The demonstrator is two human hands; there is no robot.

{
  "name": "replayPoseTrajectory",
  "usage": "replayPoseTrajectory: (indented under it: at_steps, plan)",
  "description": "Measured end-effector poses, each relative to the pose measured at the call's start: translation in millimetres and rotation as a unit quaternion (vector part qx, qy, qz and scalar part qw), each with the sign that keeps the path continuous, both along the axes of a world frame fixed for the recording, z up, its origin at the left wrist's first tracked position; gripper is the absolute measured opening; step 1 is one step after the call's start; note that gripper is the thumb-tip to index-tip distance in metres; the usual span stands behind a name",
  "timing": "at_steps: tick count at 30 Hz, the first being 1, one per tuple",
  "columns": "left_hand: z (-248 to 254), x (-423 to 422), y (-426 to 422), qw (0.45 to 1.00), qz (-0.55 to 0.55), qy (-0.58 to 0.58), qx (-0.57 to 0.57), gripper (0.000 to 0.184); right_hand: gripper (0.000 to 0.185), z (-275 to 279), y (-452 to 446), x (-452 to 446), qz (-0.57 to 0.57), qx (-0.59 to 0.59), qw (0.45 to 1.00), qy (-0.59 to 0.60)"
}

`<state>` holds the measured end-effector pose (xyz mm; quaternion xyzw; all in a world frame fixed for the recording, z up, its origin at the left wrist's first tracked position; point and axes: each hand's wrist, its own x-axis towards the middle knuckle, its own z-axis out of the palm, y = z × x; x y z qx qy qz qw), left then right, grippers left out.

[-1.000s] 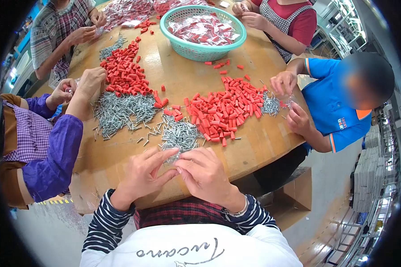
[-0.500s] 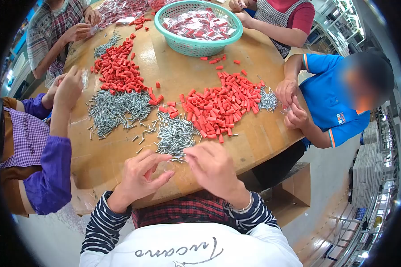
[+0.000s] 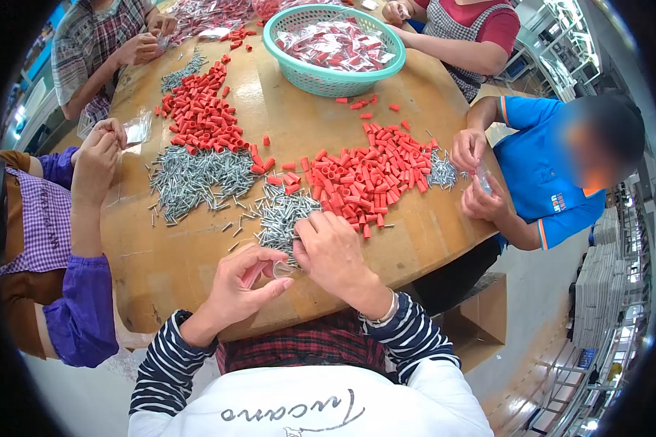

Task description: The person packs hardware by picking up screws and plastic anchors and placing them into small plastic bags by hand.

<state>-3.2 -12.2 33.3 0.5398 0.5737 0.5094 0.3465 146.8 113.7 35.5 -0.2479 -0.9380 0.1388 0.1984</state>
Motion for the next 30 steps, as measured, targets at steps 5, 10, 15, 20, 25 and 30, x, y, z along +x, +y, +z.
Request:
replayPoseTrajectory:
  at_steps: [5,10,15,20,25,30]
  plan:
    - [1,-1,0,0.999,0.006,0.032,-0.002,0.034,0.011,-6,1,7,0.006,-0.046,0.998,0.048]
    - [-4,2,2,0.999,0.029,0.014,0.019,0.036,0.009,-11,2,13,-0.028,-0.146,0.984,0.101]
    - [-4,1,2,0.999,0.037,0.03,0.025,0.037,0.012,-6,1,17,-0.042,-0.372,0.912,0.169]
    - [-7,2,3,0.998,0.048,0.035,0.032,0.037,0.013,0,-2,15,-0.029,-0.592,0.751,0.291]
    - [-7,2,2,0.999,0.036,0.021,0.014,0.037,0.013,-4,4,22,-0.013,-0.698,0.638,0.325]
    - [-8,3,3,0.998,0.041,0.026,0.028,0.037,0.011,1,-2,14,-0.036,-0.657,0.675,0.335]
